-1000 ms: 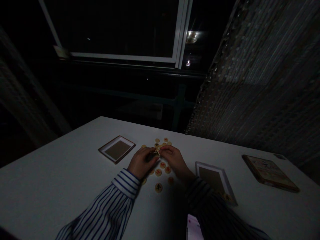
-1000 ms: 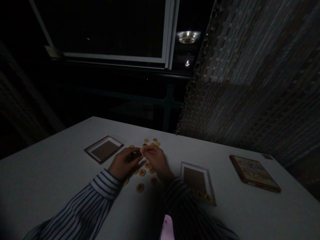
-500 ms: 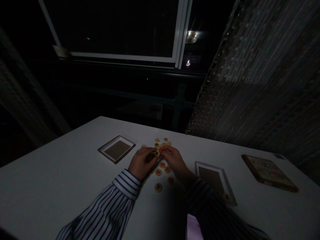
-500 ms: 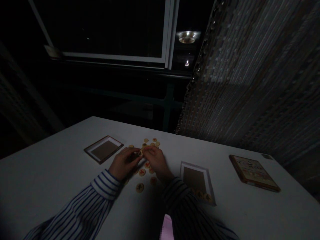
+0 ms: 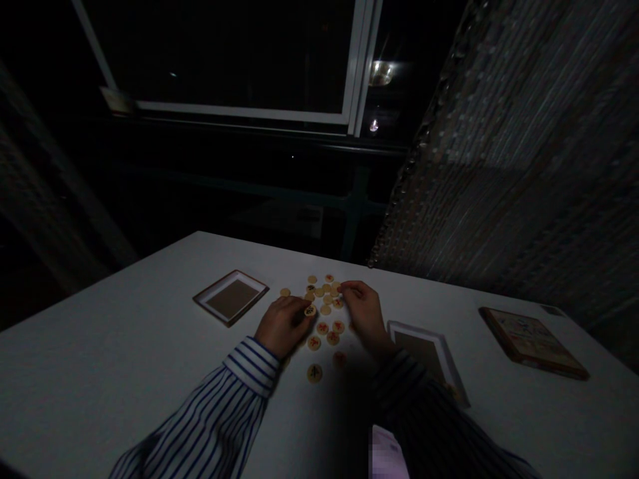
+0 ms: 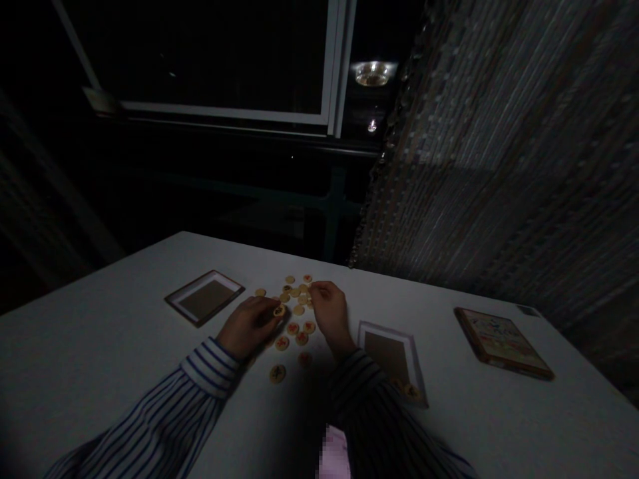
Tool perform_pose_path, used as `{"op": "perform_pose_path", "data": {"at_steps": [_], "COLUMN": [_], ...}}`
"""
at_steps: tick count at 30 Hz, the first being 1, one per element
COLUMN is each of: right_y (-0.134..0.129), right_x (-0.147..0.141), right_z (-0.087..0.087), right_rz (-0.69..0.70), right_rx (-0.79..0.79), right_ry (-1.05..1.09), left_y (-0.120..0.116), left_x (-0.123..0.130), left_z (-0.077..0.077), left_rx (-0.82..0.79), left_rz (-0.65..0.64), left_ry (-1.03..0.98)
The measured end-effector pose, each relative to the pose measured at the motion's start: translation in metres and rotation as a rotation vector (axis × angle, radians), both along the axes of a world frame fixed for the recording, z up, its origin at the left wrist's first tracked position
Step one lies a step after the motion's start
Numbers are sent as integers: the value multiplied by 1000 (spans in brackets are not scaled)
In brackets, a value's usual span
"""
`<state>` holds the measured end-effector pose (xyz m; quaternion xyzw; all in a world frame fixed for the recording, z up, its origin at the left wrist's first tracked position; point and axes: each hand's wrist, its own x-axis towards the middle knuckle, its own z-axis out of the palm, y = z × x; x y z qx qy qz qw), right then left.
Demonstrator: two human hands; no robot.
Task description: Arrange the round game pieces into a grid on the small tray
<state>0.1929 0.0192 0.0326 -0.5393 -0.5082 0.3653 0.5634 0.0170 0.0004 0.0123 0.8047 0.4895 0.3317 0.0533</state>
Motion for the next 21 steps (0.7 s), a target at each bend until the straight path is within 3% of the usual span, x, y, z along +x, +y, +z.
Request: {"op": "perform_pose_path", "data": {"at_steps": [8, 21], "right_y": [-3, -10], "right_x": [6, 2], "right_z": [-3, -6], "right_rz": [-30, -20], "right_rx": [47, 120], "right_ry": [-345, -915], "left_y": [0, -2], "left_x": [2, 3], "left_z": [0, 3], "left_rx": [-85, -120], "left_rz": [-5, -13], "left_ry": [214, 298]}}
